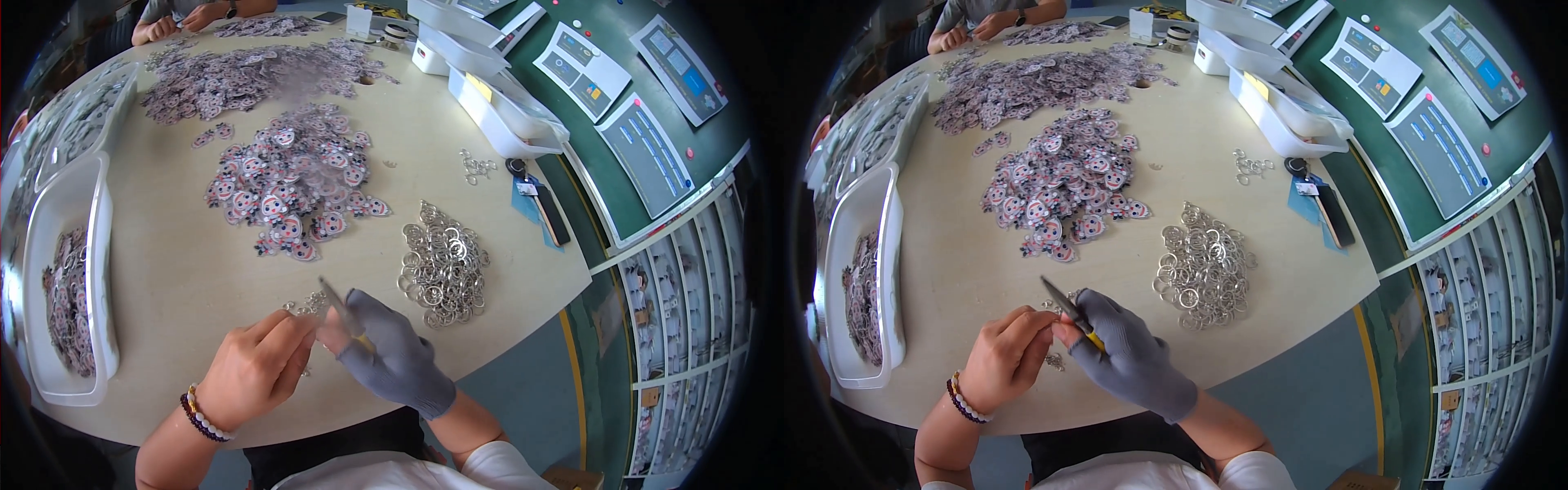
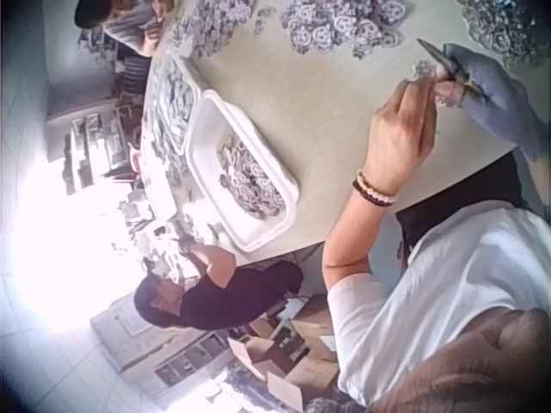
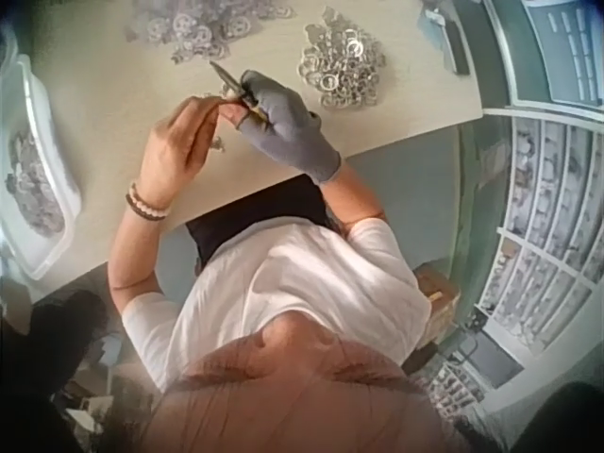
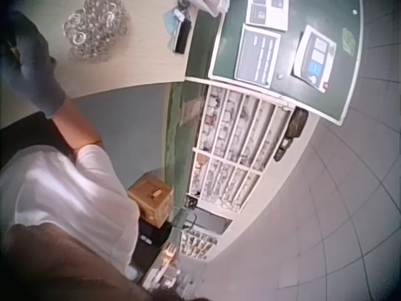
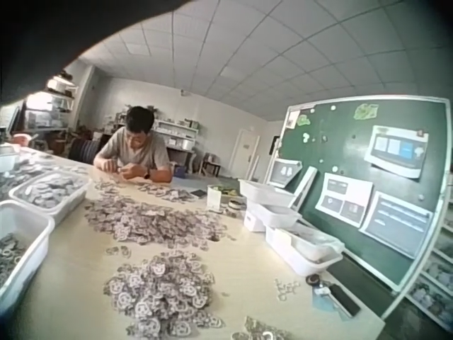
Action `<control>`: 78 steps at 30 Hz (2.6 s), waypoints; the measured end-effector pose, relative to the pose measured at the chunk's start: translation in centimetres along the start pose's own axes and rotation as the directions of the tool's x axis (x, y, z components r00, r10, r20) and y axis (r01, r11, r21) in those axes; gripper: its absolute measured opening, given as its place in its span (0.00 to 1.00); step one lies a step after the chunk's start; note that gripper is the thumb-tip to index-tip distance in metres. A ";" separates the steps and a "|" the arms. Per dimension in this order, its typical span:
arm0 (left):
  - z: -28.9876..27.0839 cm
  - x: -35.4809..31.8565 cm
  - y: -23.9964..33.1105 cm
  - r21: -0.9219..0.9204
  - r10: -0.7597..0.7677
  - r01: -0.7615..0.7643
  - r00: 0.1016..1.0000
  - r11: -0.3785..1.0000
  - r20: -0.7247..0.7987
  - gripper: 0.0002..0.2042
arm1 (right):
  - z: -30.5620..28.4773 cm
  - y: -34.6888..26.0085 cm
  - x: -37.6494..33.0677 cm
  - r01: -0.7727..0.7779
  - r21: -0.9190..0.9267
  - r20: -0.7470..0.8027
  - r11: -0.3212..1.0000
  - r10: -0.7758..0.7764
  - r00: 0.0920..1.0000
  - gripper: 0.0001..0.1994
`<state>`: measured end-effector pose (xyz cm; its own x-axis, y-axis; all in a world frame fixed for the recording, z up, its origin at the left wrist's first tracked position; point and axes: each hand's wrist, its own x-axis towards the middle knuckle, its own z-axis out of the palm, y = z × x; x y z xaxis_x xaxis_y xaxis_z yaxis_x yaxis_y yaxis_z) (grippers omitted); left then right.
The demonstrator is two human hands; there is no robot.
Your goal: The person assembles keychains by attaching metal rings and plastic charms to them with pliers.
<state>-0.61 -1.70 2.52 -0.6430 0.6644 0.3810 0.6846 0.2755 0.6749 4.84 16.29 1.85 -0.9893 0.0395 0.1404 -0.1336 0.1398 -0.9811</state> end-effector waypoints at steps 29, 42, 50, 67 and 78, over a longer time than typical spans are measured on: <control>1.6 -0.4 -0.2 -0.168 -0.017 0.027 0.998 0.985 0.061 0.06 | -6.9 -2.5 0.2 -0.201 0.070 -0.124 0.977 0.208 0.970 0.03; 1.9 -0.6 -0.1 -0.074 0.086 -0.082 0.995 0.994 0.049 0.08 | -4.0 -4.0 -0.2 -0.208 0.207 0.072 0.956 0.198 0.978 0.05; 1.9 -0.6 0.1 -0.078 0.101 -0.098 0.994 0.992 0.037 0.08 | -4.2 -4.0 -0.3 -0.226 0.191 0.076 0.955 0.215 0.974 0.06; 1.9 -0.6 0.2 -0.024 0.138 -0.139 0.989 0.990 -0.056 0.17 | -1.8 -2.6 -1.0 0.036 -0.443 0.091 0.896 0.004 0.996 0.08; 0.7 -0.6 0.2 -0.160 0.088 -0.105 0.990 0.981 -0.114 0.18 | -1.8 -1.2 -3.6 -0.222 0.916 0.131 0.333 0.275 0.953 0.24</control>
<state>0.14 -1.51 2.01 -0.6155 0.6026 0.5080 0.6844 0.0890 0.7237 8.64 17.79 2.75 -0.9867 -0.0532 -0.1534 0.1215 -0.8688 -0.4800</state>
